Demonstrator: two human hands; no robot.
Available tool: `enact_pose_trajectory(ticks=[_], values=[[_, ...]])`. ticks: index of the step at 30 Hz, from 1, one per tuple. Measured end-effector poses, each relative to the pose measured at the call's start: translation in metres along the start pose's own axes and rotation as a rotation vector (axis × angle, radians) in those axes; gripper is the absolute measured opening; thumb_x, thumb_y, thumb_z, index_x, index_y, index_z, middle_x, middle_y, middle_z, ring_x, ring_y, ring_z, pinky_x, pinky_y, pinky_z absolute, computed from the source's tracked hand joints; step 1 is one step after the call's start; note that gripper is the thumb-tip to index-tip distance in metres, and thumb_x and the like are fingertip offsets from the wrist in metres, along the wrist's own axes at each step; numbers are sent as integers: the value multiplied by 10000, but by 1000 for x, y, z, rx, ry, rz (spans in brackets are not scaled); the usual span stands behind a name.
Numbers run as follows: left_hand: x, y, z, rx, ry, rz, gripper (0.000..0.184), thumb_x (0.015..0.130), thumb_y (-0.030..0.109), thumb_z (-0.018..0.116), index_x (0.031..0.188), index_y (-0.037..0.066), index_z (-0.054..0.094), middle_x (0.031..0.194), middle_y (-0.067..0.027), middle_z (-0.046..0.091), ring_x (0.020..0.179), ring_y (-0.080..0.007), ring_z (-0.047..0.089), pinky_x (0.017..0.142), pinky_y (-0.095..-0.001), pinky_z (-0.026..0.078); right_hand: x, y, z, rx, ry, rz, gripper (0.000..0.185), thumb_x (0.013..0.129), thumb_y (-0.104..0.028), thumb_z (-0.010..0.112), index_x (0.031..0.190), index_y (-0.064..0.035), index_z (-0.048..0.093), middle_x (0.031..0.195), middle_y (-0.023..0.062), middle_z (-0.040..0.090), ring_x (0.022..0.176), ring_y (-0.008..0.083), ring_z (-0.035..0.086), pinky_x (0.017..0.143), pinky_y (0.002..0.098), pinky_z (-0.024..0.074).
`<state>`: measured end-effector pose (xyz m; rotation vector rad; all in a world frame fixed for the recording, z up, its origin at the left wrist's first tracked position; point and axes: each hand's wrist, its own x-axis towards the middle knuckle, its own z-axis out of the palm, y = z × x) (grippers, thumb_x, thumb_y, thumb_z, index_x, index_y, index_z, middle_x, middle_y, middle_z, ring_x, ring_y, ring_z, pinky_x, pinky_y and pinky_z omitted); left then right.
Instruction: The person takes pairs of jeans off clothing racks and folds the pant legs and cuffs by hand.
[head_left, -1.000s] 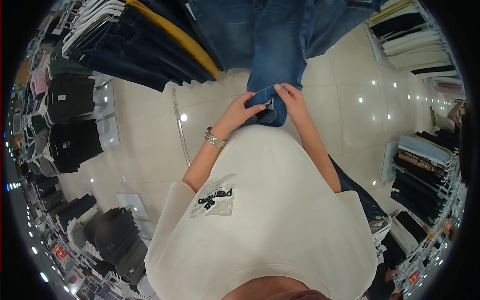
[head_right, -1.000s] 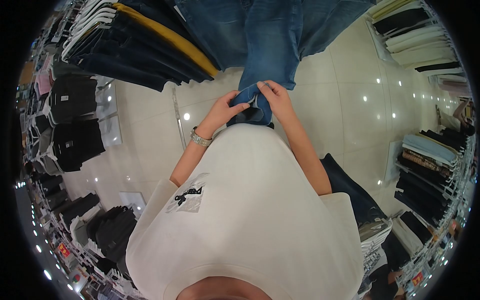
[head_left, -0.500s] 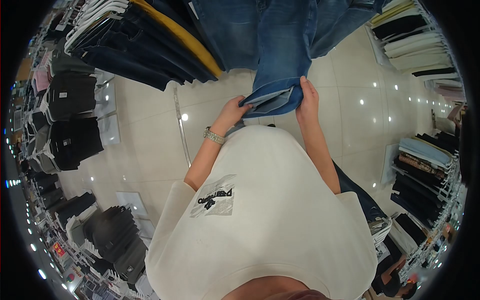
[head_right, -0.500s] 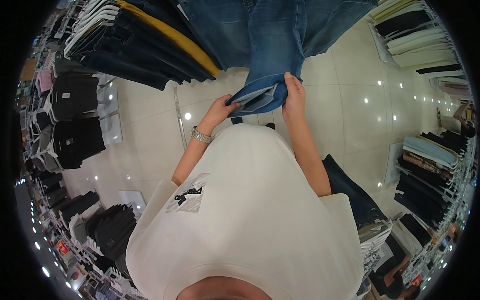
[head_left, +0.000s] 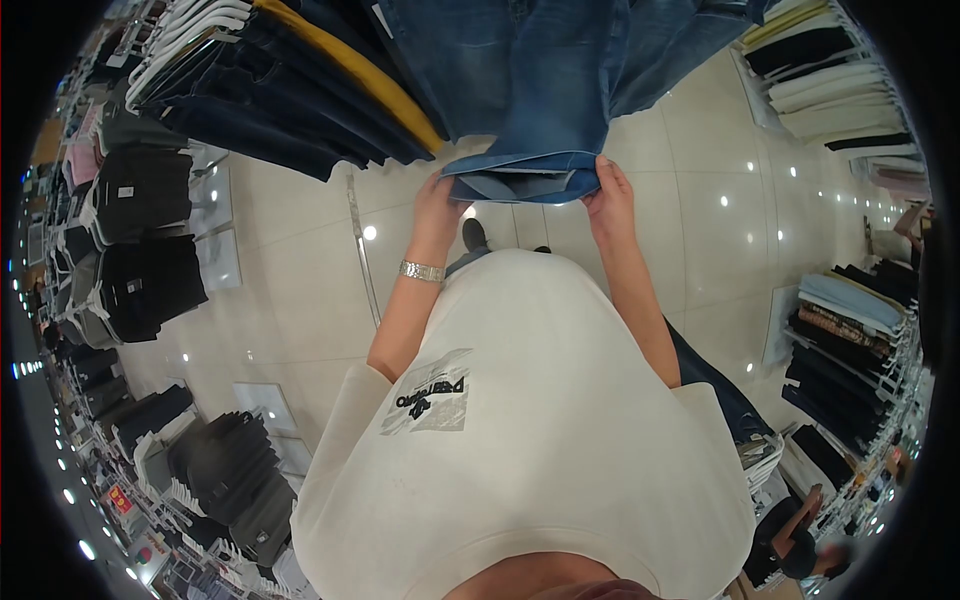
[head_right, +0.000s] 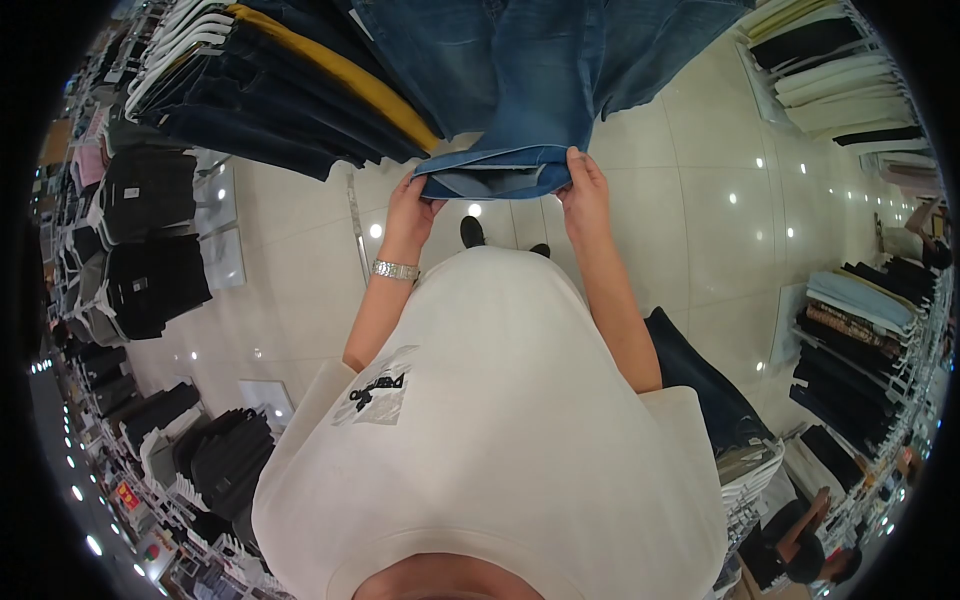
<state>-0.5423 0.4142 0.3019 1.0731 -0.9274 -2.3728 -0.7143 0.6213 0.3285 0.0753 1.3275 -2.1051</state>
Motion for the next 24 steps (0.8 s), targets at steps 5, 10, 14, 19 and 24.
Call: enact_pose_trajectory(ticks=[5, 10, 14, 19, 24], values=[[5, 4, -1, -224, -144, -155, 182, 1030, 157, 479, 1128, 45, 582, 1123, -96, 681, 1021, -223, 675, 871, -375, 580, 4, 0, -1, 31, 53, 7, 220, 1016, -310, 554, 938, -109, 601, 893, 13, 677, 803, 115, 647, 773, 294, 515], [3, 9, 7, -311, -206, -242, 194, 1037, 211, 485, 1098, 65, 597, 1081, -74, 701, 1031, -197, 671, 890, -356, 563, 9, -1, -12, 71, 69, 53, 216, 1028, -304, 522, 975, -103, 584, 905, 30, 676, 828, 139, 654, 811, 328, 525], [3, 15, 18, -366, -216, -197, 237, 1048, 249, 462, 1080, 65, 608, 1072, -74, 707, 1033, -201, 671, 930, -346, 538, 15, 1, -16, 237, 108, 123, 225, 1039, -291, 489, 1009, -81, 566, 944, 61, 674, 850, 179, 658, 847, 359, 532], [5, 17, 23, -405, -235, -196, 285, 1056, 277, 439, 1097, 52, 608, 1116, -93, 700, 1050, -222, 664, 967, -365, 516, 14, -4, -22, 332, -26, 195, 263, 1047, -300, 464, 1033, -60, 570, 1010, 91, 685, 901, 196, 672, 868, 359, 543], [-7, 31, 43, -350, -258, -255, 280, 1044, 277, 474, 1122, 43, 605, 1122, -96, 698, 1037, -227, 666, 930, -362, 531, 14, -4, -23, 406, -29, 258, 287, 1052, -318, 450, 1075, -73, 598, 1062, 76, 696, 965, 185, 676, 886, 337, 545]])
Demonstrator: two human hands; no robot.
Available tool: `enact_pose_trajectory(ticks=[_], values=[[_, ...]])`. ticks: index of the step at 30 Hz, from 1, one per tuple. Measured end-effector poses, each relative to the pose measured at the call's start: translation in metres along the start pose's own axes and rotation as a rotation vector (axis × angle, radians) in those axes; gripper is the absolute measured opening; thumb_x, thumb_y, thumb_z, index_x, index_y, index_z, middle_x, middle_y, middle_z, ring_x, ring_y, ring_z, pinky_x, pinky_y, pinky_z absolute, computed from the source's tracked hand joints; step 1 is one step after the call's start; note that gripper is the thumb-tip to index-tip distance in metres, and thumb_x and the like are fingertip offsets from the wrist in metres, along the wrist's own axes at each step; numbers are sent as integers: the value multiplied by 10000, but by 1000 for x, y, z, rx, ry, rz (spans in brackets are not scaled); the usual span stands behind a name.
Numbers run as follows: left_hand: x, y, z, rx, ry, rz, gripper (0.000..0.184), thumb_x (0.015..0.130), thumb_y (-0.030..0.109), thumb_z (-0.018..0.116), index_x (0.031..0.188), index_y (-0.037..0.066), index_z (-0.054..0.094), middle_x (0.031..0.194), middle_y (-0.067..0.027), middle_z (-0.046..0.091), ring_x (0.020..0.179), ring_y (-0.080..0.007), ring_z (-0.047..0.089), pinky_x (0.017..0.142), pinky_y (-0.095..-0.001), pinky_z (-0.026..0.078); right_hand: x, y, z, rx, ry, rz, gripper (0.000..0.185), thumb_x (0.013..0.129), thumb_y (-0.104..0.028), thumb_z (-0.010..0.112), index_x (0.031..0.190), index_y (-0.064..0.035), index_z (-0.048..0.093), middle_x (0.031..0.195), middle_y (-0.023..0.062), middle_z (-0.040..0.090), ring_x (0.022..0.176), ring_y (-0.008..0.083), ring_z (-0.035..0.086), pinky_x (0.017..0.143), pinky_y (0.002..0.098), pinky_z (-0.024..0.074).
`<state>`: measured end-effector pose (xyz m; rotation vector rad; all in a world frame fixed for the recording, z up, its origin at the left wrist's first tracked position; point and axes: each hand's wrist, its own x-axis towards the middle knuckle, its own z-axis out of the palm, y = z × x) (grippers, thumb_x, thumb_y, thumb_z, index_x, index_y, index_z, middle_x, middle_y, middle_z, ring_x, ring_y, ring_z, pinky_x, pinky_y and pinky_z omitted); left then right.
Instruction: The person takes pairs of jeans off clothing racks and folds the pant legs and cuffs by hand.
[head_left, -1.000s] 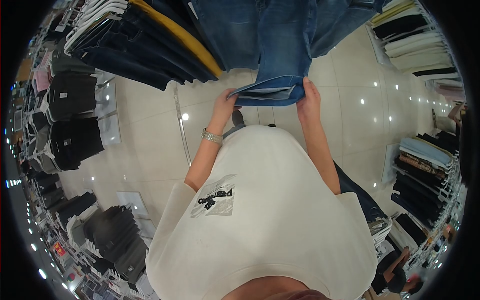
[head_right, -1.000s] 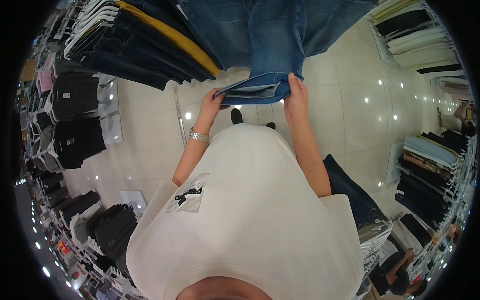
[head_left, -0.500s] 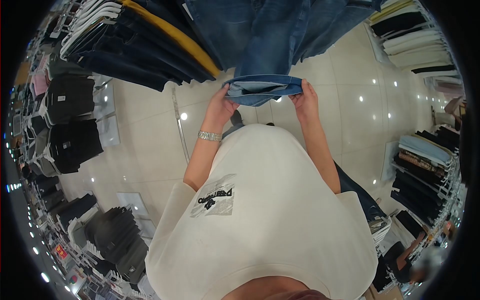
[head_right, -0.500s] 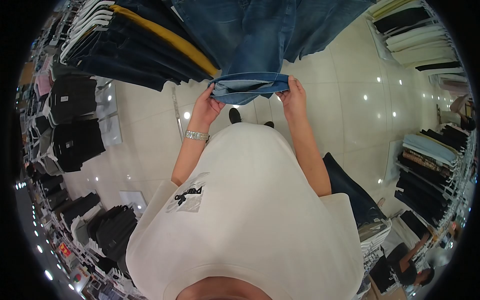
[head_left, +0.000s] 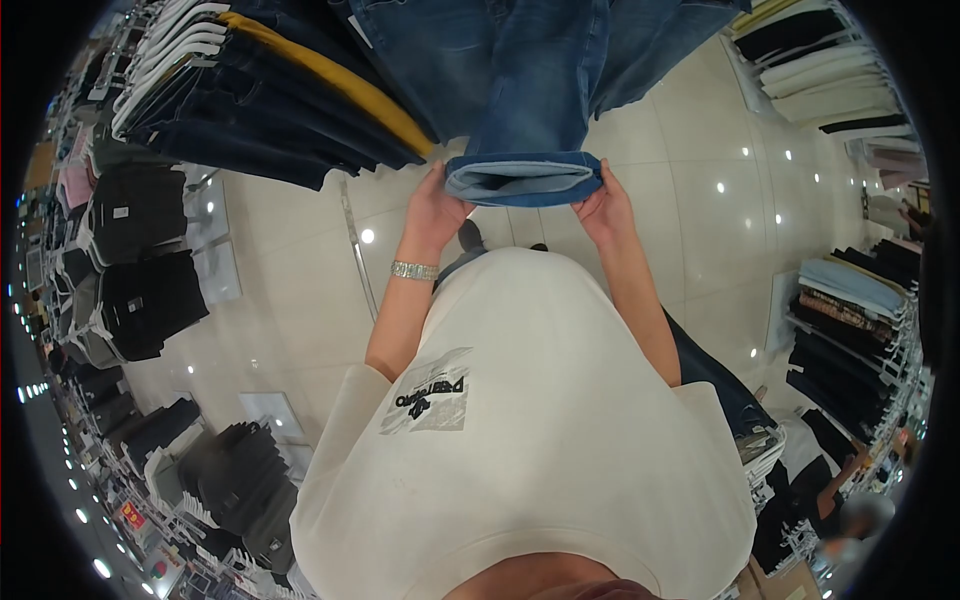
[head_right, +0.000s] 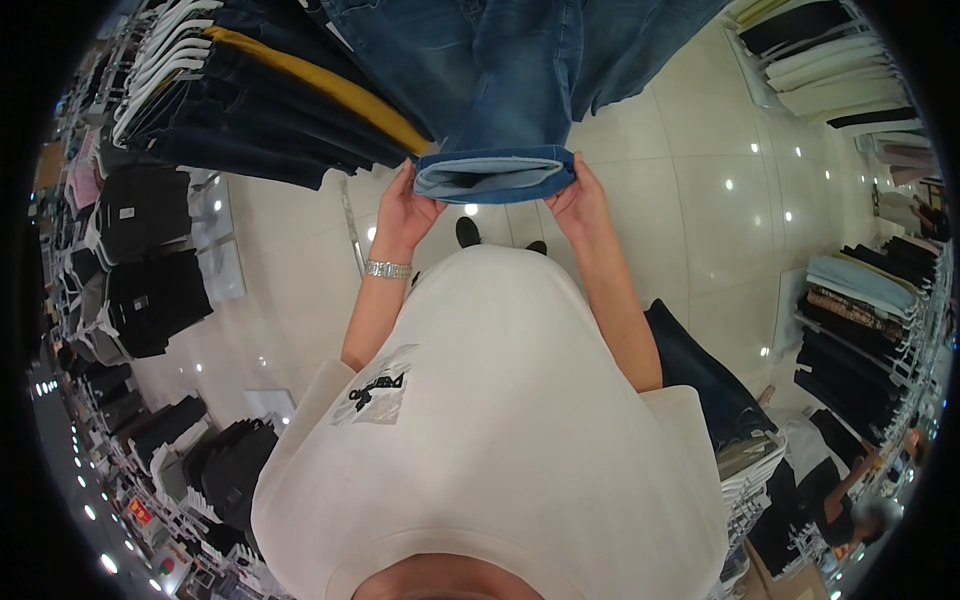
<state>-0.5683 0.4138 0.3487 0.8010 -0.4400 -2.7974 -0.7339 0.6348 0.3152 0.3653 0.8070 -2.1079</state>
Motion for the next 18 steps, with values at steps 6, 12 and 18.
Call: enact_pose_trajectory(ticks=[6, 12, 18], values=[[8, -7, -22, 187, -144, -75, 245, 1041, 268, 488, 1134, 74, 606, 1141, -81, 683, 1062, -197, 650, 909, -343, 539, -1, 4, 1, -1, 80, 29, 327, 1042, -333, 469, 1208, -79, 588, 1178, 54, 665, 1064, 195, 643, 924, 348, 527], [7, -9, -13, 87, 54, 67, 223, 1045, 262, 483, 1140, 94, 596, 1150, -47, 680, 1030, -169, 659, 902, -319, 546, -8, 4, 14, -18, 59, 109, 358, 1017, -315, 523, 1249, -45, 568, 1246, 113, 636, 1146, 245, 616, 983, 389, 496], [17, -7, -41, 21, 33, 172, 231, 1055, 235, 452, 1167, 84, 586, 1171, -61, 674, 1056, -185, 659, 926, -336, 550, -7, 10, 12, 5, 25, 164, 392, 983, -290, 597, 1247, -5, 544, 1217, 158, 644, 1121, 285, 635, 982, 423, 506]])
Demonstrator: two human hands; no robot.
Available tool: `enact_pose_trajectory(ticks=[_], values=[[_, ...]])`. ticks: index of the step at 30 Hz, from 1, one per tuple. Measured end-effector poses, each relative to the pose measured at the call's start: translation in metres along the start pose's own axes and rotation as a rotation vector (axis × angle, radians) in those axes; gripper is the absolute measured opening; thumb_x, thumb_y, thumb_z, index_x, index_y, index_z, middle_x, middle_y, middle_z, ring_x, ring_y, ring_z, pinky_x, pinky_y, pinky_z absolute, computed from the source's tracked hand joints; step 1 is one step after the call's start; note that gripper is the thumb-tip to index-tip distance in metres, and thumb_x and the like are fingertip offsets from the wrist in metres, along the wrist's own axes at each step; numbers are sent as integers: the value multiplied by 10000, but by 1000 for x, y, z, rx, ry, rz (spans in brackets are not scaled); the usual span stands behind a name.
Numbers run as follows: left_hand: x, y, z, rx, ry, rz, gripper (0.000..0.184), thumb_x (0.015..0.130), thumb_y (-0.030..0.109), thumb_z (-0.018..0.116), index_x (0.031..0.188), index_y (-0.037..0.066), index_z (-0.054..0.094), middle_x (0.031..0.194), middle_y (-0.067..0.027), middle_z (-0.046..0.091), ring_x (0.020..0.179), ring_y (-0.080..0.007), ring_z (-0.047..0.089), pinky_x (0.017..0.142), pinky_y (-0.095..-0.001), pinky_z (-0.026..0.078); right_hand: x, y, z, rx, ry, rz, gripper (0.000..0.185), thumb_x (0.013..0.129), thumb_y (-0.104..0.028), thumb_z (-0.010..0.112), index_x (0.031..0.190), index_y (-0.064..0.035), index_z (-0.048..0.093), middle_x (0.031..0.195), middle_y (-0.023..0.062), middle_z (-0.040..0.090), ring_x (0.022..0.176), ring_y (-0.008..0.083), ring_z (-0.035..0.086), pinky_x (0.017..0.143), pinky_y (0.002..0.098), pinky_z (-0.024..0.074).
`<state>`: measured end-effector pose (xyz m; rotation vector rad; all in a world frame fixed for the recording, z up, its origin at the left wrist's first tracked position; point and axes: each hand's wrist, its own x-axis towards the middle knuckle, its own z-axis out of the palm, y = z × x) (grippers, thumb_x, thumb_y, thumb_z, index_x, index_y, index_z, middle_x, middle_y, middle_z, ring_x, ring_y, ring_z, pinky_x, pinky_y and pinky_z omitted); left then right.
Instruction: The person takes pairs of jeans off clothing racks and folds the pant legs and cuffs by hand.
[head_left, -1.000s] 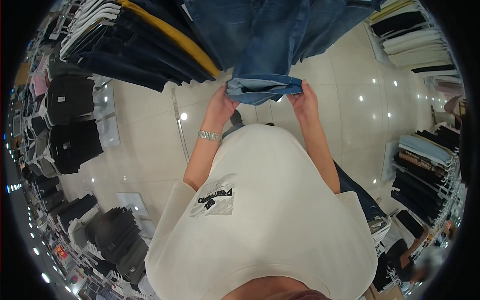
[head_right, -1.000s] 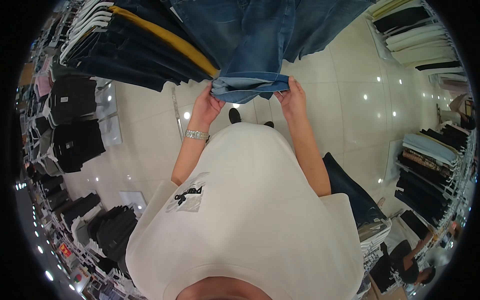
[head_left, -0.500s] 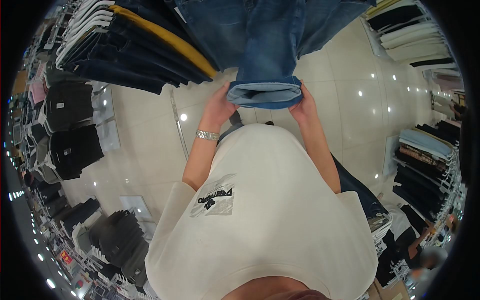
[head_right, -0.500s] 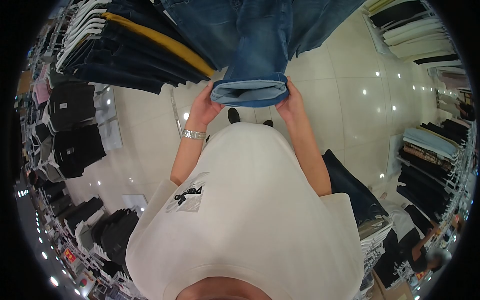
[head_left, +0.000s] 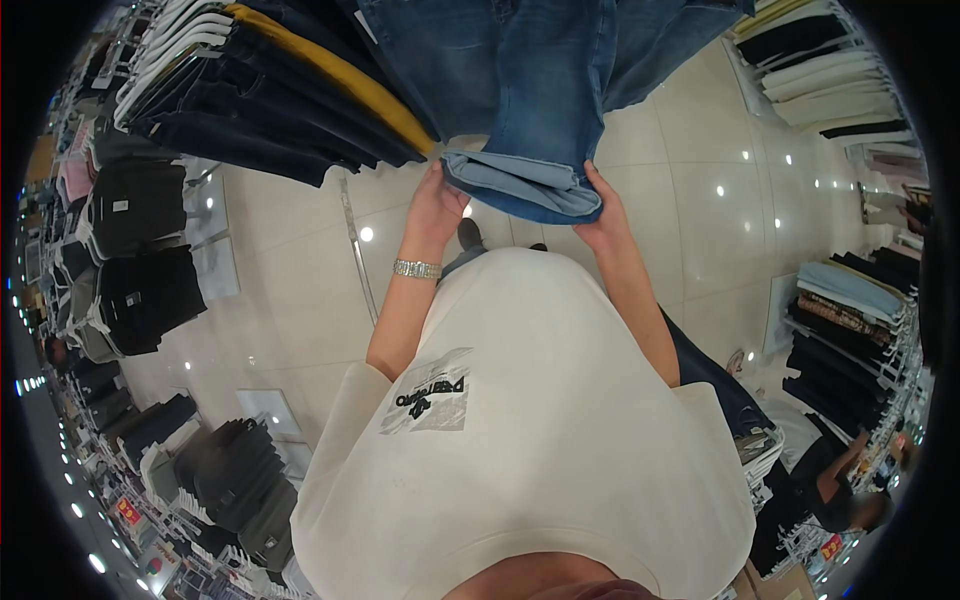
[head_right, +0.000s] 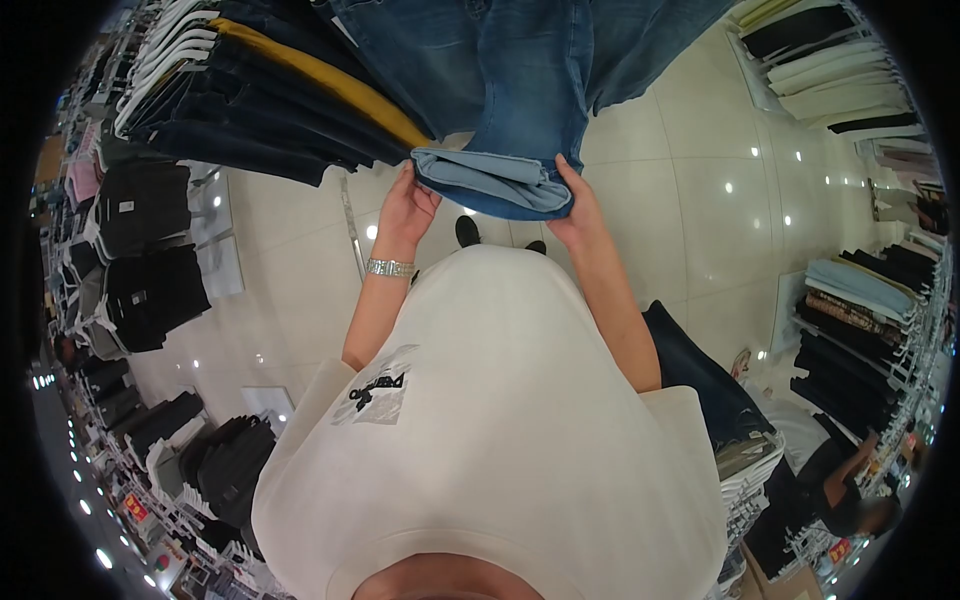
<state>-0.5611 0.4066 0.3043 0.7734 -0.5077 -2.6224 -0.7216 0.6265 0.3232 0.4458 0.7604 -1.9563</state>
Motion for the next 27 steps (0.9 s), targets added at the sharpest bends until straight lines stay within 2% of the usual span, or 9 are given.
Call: enact_pose_trajectory(ticks=[2, 5, 8, 11, 14, 20, 23, 27], values=[[0, 0, -2, -44, 2, 12, 230, 1057, 216, 441, 1172, 79, 586, 1164, -67, 679, 1065, -192, 659, 931, -346, 550, 1, 1, -3, -3, 8, 20, 374, 978, -281, 606, 1231, -11, 552, 1192, 153, 656, 1088, 283, 650, 964, 419, 517], [-4, 5, -4, -47, -60, 0, 237, 1052, 217, 445, 1156, 68, 598, 1131, -73, 693, 1067, -207, 661, 935, -347, 548, -3, 4, 1, -37, 7, 2, 318, 1002, -283, 546, 1207, -48, 603, 1194, 112, 666, 1101, 256, 640, 960, 388, 508], [-1, 5, -18, -90, -26, -50, 292, 1053, 243, 406, 1197, 40, 560, 1208, -119, 643, 1144, -260, 606, 996, -394, 493, -1, 6, -1, -16, 21, -21, 275, 1003, -272, 543, 1147, -54, 627, 1118, 97, 694, 1025, 239, 670, 905, 374, 538], [-14, 10, 9, -52, 106, -102, 306, 1041, 271, 445, 1176, 32, 580, 1226, -129, 640, 1148, -281, 598, 1009, -407, 473, -4, 5, 3, 16, -5, -26, 263, 1000, -280, 546, 1113, -58, 632, 1077, 93, 703, 983, 233, 682, 876, 366, 551], [-13, 10, 6, -59, 94, -133, 323, 1034, 297, 472, 1171, 31, 593, 1222, -132, 644, 1144, -286, 595, 1008, -407, 464, -6, 5, 7, 14, -4, -32, 247, 993, -280, 554, 1069, -62, 643, 1051, 90, 707, 981, 234, 677, 883, 371, 540], [-9, 9, 0, -34, 156, -100, 308, 1013, 290, 535, 1170, 31, 596, 1198, -124, 653, 1112, -276, 609, 984, -407, 476, 3, -8, -1, 50, 22, -145, 256, 987, -278, 550, 1001, -49, 665, 1004, 102, 716, 978, 260, 666, 917, 398, 503], [-13, 15, 12, 15, 154, -85, 268, 981, 314, 607, 1058, 60, 641, 1066, -90, 697, 996, -227, 660, 891, -357, 532, 1, -13, 3, 50, -18, -135, 270, 990, -282, 544, 1003, -41, 664, 1006, 111, 716, 979, 266, 665, 922, 404, 500], [-9, 15, 9, 41, 117, -78, 242, 983, 297, 604, 1052, 68, 640, 1060, -78, 699, 990, -199, 663, 886, -342, 537, 5, -15, -3, 41, -40, -141, 284, 993, -293, 538, 1005, -39, 664, 1009, 113, 717, 987, 266, 665, 926, 403, 502]])
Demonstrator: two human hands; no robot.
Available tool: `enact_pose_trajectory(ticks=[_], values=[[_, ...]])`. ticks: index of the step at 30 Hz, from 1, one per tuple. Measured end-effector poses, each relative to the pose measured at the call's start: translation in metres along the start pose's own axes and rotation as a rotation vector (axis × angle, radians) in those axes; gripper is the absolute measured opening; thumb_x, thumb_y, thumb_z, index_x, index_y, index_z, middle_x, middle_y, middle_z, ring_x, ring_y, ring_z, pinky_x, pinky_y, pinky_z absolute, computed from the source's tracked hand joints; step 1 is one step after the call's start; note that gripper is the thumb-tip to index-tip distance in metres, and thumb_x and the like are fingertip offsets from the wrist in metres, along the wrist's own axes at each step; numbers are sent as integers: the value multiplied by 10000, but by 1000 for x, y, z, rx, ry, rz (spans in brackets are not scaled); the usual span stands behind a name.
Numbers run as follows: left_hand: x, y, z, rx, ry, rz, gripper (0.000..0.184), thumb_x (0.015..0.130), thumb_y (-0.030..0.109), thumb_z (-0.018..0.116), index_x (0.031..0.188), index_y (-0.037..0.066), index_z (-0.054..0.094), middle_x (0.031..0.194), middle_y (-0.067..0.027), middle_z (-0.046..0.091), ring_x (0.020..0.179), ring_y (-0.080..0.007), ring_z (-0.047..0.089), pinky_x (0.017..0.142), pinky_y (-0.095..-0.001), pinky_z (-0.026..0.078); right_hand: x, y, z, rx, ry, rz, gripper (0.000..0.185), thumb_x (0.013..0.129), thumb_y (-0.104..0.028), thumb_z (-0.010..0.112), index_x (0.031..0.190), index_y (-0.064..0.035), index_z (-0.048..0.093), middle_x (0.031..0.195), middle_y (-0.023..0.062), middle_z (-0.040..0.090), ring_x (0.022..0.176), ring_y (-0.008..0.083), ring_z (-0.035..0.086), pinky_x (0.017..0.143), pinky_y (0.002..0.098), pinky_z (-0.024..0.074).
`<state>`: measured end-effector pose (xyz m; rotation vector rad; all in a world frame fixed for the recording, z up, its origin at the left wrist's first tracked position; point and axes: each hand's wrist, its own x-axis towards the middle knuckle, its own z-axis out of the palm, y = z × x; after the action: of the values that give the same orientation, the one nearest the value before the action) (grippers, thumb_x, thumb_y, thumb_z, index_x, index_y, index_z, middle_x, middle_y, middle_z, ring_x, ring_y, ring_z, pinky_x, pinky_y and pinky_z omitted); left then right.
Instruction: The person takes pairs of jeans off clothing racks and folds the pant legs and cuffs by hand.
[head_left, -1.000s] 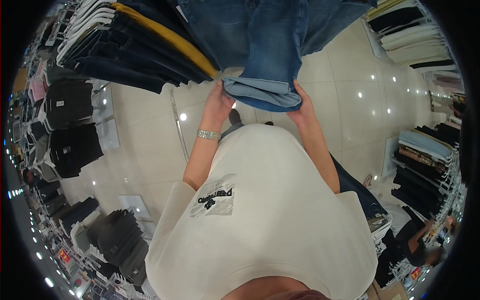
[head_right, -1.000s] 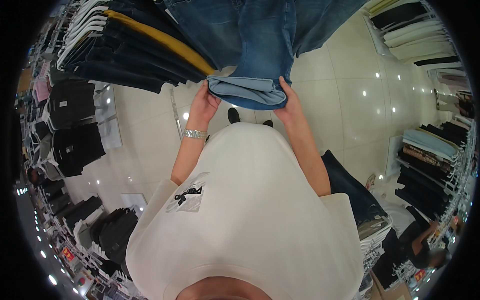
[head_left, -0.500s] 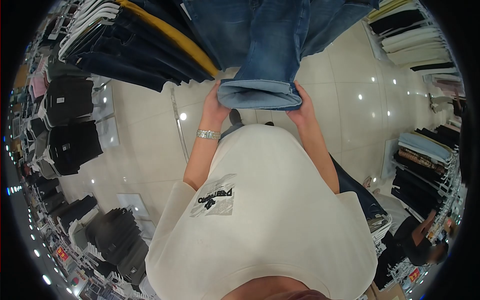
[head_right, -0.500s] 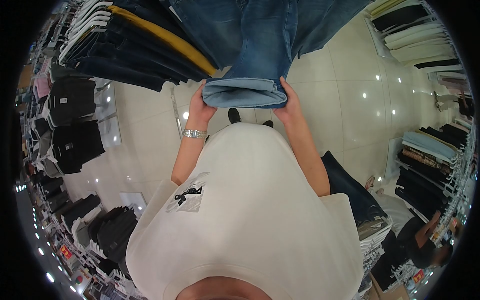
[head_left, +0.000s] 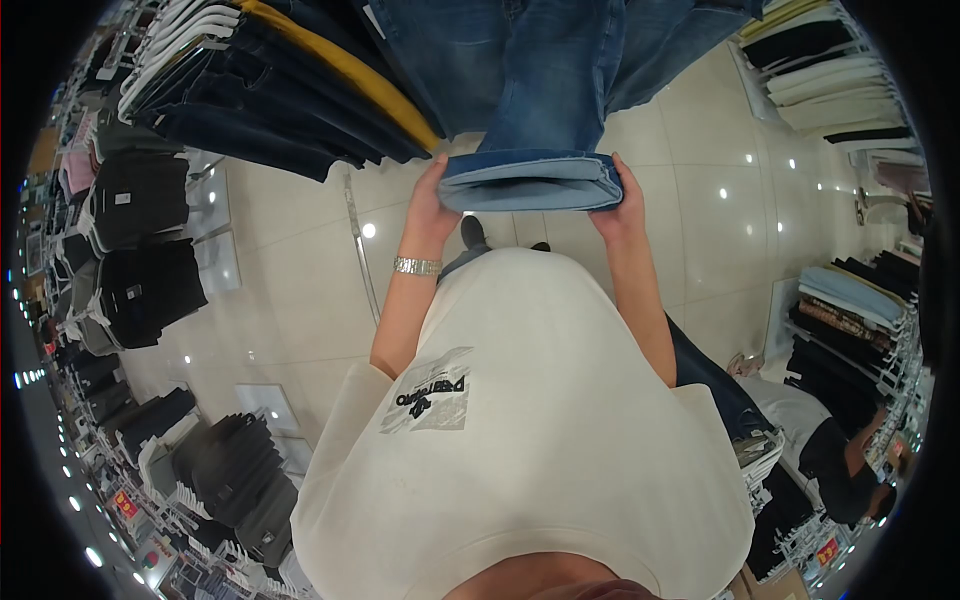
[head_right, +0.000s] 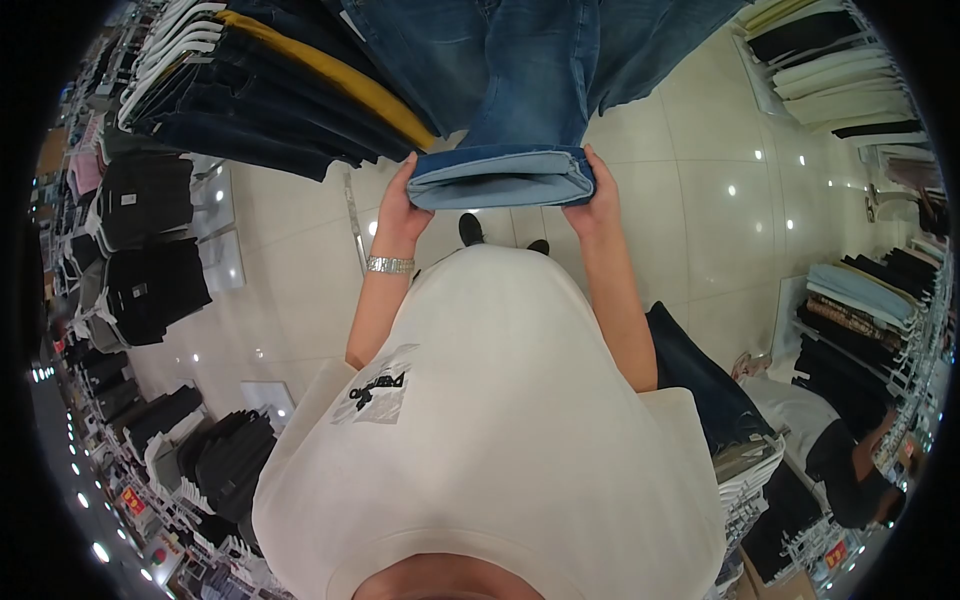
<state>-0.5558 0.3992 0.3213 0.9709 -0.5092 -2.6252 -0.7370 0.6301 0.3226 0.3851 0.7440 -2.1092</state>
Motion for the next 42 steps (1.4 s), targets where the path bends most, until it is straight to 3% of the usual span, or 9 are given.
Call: enact_pose_trajectory(ticks=[5, 11, 20, 29, 32, 35, 38, 41, 42], values=[[2, -7, -1, 12, -10, -64, 218, 1009, 258, 556, 1082, 66, 628, 1077, -59, 697, 1019, -190, 661, 907, -334, 534, -3, 2, 6, -8, 52, 65, 302, 999, -305, 524, 1046, -35, 652, 1054, 112, 709, 1006, 269, 664, 936, 405, 504], [-9, -5, 3, 109, -212, -95, 225, 1027, 206, 481, 1144, 54, 597, 1126, -69, 675, 1060, -182, 643, 940, -324, 513, -4, 4, 3, -7, -23, 108, 343, 998, -300, 519, 1166, -15, 613, 1172, 139, 667, 1120, 290, 623, 997, 418, 478], [4, -11, 2, 316, -273, -57, 286, 961, 143, 589, 1224, 59, 515, 1109, -50, 645, 1011, -153, 629, 900, -309, 508, 6, 3, -4, -182, -111, 85, 354, 921, -156, 631, 1229, -7, 541, 1143, 112, 650, 1053, 230, 648, 965, 381, 512], [13, -20, 1, 546, -172, -50, 275, 933, 106, 628, 1180, 47, 523, 1039, -23, 638, 912, -99, 601, 777, -256, 485, 24, 8, -52, -352, 23, 65, 369, 862, -74, 620, 1210, 6, 528, 1083, 100, 649, 958, 197, 664, 894, 365, 537], [30, -29, -23, 830, -124, -24, 243, 921, 100, 632, 1137, 38, 541, 994, -8, 622, 861, -86, 569, 751, -244, 467, 25, 17, -65, -378, 130, 48, 344, 865, -74, 616, 1184, 15, 525, 1045, 99, 646, 884, 196, 670, 790, 366, 577], [37, -39, -31, 1028, -26, 194, 175, 898, 63, 616, 1066, 38, 573, 935, 5, 604, 800, -80, 538, 710, -227, 448, 26, 27, -81, -560, 267, 2, 285, 874, -72, 597, 1141, 0, 527, 978, 98, 637, 801, 197, 667, 660, 355, 597], [52, -32, -56, 1185, 98, 307, 180, 851, 65, 619, 1021, 7, 604, 853, -95, 628, 779, -175, 624, 683, -308, 487, 27, 34, -97, -864, 363, -33, 218, 881, -65, 572, 1089, -11, 534, 914, 104, 614, 731, 199, 657, 553, 347, 596], [73, -42, -92, 1442, 78, 624, 167, 833, 41, 602, 997, 8, 611, 781, -139, 629, 648, -221, 630, 605, -326, 488, 28, 40, -116, -1162, 327, -52, 176, 881, -48, 549, 1055, -35, 522, 850, 89, 570, 695, 180, 612, 509, 366, 591], [70, -43, -89, 1409, 121, 531, 173, 831, 38, 600, 1002, 12, 611, 752, -143, 626, 621, -241, 628, 597, -341, 488, 31, 44, -125, -1172, 329, -70, 175, 879, -50, 546, 1052, -34, 524, 842, 88, 562, 688, 179, 605, 495, 364, 587]])
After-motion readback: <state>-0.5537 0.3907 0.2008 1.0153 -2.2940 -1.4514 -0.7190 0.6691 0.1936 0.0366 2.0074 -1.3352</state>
